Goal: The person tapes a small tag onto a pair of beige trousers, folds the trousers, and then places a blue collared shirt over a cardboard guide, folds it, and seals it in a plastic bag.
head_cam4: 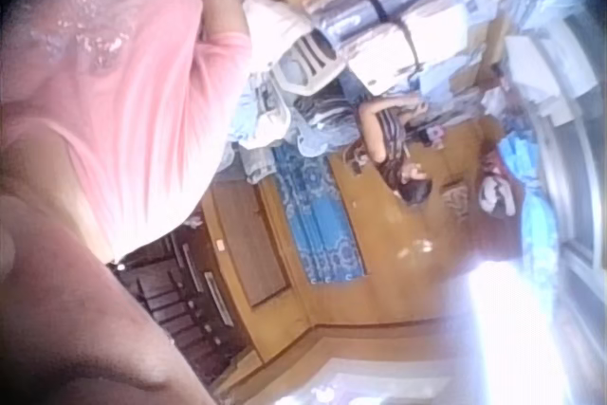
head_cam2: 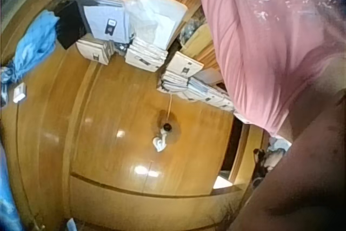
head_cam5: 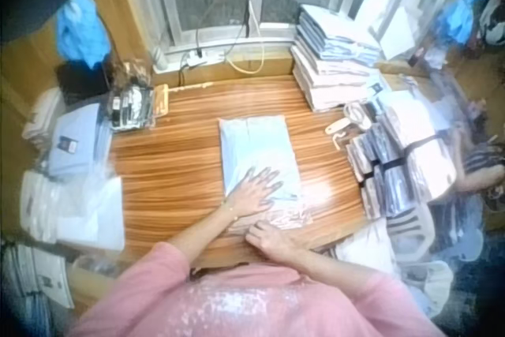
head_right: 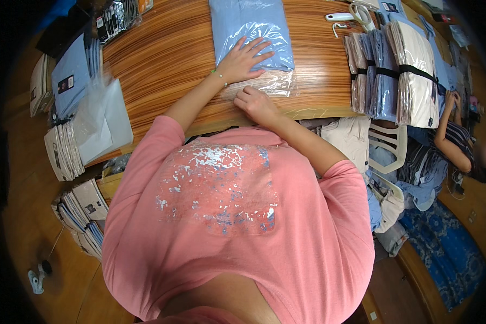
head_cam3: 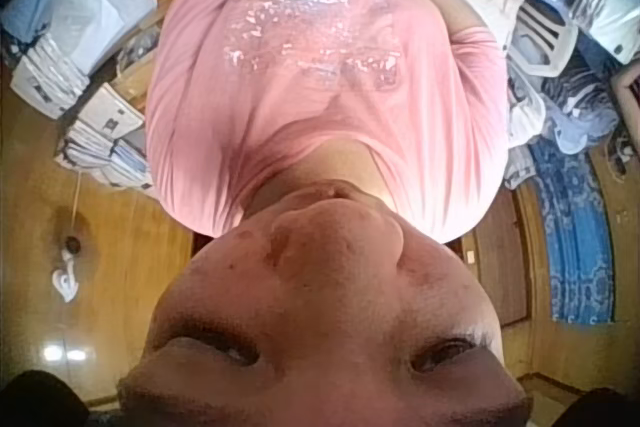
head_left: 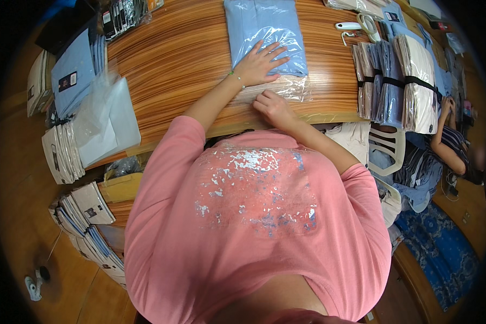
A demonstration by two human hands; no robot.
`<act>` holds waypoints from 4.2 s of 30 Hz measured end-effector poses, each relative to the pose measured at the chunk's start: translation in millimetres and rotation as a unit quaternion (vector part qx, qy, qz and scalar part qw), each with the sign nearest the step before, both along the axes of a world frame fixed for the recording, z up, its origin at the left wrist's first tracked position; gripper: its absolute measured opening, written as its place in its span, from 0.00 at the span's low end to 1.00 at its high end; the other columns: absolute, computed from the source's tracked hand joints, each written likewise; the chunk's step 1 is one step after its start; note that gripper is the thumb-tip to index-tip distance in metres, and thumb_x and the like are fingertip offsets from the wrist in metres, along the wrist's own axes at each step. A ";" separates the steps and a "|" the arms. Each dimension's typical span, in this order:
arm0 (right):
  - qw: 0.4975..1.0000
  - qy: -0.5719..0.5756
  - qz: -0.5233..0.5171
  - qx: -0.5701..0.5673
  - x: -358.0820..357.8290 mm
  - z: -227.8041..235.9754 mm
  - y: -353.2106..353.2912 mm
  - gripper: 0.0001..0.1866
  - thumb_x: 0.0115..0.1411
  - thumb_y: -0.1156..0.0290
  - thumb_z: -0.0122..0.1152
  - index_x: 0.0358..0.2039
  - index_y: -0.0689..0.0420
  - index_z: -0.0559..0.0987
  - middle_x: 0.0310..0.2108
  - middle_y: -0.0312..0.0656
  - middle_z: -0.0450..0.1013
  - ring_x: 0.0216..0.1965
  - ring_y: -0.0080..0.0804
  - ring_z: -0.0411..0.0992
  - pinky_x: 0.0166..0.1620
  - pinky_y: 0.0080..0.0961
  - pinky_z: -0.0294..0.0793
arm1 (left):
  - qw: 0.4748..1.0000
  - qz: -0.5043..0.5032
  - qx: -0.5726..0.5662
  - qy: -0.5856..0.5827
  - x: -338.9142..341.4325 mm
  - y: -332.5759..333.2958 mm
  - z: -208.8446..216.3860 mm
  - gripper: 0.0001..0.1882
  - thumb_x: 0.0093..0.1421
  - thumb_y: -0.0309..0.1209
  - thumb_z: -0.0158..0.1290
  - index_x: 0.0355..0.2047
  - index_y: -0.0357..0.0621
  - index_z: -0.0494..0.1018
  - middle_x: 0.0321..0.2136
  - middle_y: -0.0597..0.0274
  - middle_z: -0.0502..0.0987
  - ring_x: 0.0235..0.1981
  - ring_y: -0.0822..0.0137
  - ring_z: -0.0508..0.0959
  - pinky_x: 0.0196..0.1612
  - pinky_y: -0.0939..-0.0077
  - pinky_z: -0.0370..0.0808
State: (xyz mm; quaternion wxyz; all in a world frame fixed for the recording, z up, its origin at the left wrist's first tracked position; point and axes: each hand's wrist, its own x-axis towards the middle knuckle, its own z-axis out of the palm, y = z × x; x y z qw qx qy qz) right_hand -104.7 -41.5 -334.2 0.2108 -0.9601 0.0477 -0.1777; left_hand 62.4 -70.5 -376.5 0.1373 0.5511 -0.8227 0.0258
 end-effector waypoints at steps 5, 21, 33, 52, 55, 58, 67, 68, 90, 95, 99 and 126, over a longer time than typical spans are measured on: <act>0.999 0.021 0.049 -0.002 -12.8 1.5 6.3 0.06 0.43 0.73 0.52 0.25 0.58 0.71 0.27 0.39 0.65 0.33 0.35 0.65 0.36 0.28 0.70 | 1.000 -0.005 -0.004 0.004 -0.6 1.3 -0.3 0.31 0.57 0.52 0.46 0.60 0.65 0.57 0.63 0.67 0.53 0.64 0.62 0.52 0.62 0.49 0.50; 0.991 0.046 -0.122 -0.028 -49.5 -4.8 -30.2 0.13 0.47 0.74 0.58 0.36 0.54 0.75 0.41 0.39 0.68 0.39 0.37 0.67 0.44 0.35 0.63 | 1.000 -0.005 -0.014 0.001 -1.6 1.1 2.1 0.29 0.58 0.51 0.46 0.59 0.63 0.59 0.62 0.67 0.55 0.63 0.62 0.53 0.62 0.49 0.50; 0.995 0.038 -0.085 0.016 -54.9 -5.8 -40.0 0.05 0.45 0.75 0.58 0.25 0.58 0.73 0.24 0.40 0.68 0.31 0.38 0.68 0.35 0.32 0.69 | 1.000 -0.005 -0.007 0.000 -1.8 1.4 1.3 0.29 0.58 0.51 0.46 0.59 0.64 0.58 0.62 0.66 0.54 0.64 0.62 0.52 0.63 0.48 0.48; 0.997 0.023 -0.077 -0.021 -59.3 14.1 -14.9 0.07 0.42 0.76 0.56 0.25 0.58 0.69 0.25 0.40 0.63 0.31 0.38 0.64 0.36 0.31 0.68 | 0.999 -0.021 -0.029 -0.005 -1.2 -0.4 -1.2 0.30 0.56 0.54 0.45 0.57 0.62 0.62 0.60 0.66 0.58 0.62 0.61 0.54 0.61 0.47 0.51; 0.998 0.022 -0.040 -0.032 -65.9 22.4 -4.3 0.08 0.41 0.77 0.55 0.25 0.58 0.69 0.26 0.40 0.64 0.32 0.38 0.64 0.36 0.32 0.68 | 1.000 -0.020 -0.011 -0.005 -1.5 -0.8 -1.1 0.31 0.55 0.53 0.47 0.58 0.63 0.60 0.61 0.66 0.56 0.63 0.61 0.53 0.61 0.47 0.50; 0.997 0.041 -0.073 0.001 -76.6 17.8 -0.9 0.08 0.41 0.77 0.54 0.25 0.58 0.69 0.27 0.41 0.64 0.33 0.39 0.64 0.36 0.32 0.68 | 1.000 -0.015 -0.005 0.002 -1.5 -0.4 -1.3 0.31 0.55 0.52 0.48 0.59 0.63 0.60 0.62 0.65 0.55 0.63 0.61 0.53 0.61 0.46 0.49; 0.986 -0.002 -0.139 0.094 -95.4 8.2 24.8 0.11 0.43 0.79 0.57 0.32 0.59 0.74 0.35 0.41 0.69 0.37 0.40 0.67 0.41 0.30 0.70 | 1.000 -0.020 -0.011 0.008 -2.1 -1.0 -0.4 0.30 0.56 0.52 0.47 0.58 0.62 0.61 0.61 0.64 0.57 0.63 0.60 0.53 0.61 0.46 0.50; 0.981 0.007 -0.158 0.115 -98.5 12.0 29.9 0.12 0.44 0.80 0.57 0.33 0.58 0.74 0.36 0.42 0.69 0.39 0.40 0.67 0.41 0.30 0.70 | 1.000 -0.021 -0.013 0.003 -2.0 -0.9 -0.2 0.29 0.56 0.53 0.46 0.58 0.62 0.61 0.61 0.64 0.57 0.63 0.61 0.54 0.62 0.47 0.50; 0.977 0.156 -0.127 -0.069 -112.4 12.2 -55.4 0.06 0.48 0.71 0.56 0.28 0.54 0.74 0.29 0.35 0.70 0.37 0.33 0.67 0.41 0.31 0.66 | 0.991 -0.098 0.031 0.083 -80.5 -9.3 9.5 0.21 0.56 0.37 0.49 0.51 0.51 0.66 0.54 0.59 0.64 0.58 0.60 0.60 0.60 0.52 0.54; 0.976 0.141 -0.145 -0.082 -122.5 2.4 -43.0 0.08 0.47 0.71 0.56 0.31 0.53 0.73 0.30 0.36 0.69 0.37 0.34 0.67 0.40 0.32 0.65 | 0.991 -0.104 0.007 0.085 -74.0 -6.9 -9.1 0.21 0.56 0.41 0.49 0.51 0.54 0.67 0.55 0.63 0.64 0.59 0.62 0.59 0.61 0.53 0.51; 0.965 0.124 -0.209 -0.096 -126.8 9.9 -23.3 0.12 0.47 0.71 0.56 0.35 0.51 0.74 0.35 0.34 0.69 0.38 0.33 0.66 0.42 0.33 0.63 | 0.992 -0.097 0.013 0.075 -73.9 -6.0 -7.4 0.21 0.57 0.43 0.49 0.50 0.55 0.68 0.55 0.64 0.63 0.59 0.63 0.58 0.62 0.54 0.50; 0.993 0.040 -0.060 -0.092 -114.7 -25.9 -117.1 0.17 0.46 0.80 0.54 0.40 0.57 0.72 0.51 0.45 0.66 0.55 0.40 0.62 0.58 0.43 0.60 | 0.963 0.103 0.003 0.250 13.9 93.4 40.6 0.12 0.52 0.22 0.50 0.38 0.42 0.73 0.43 0.56 0.73 0.47 0.56 0.72 0.49 0.67 0.70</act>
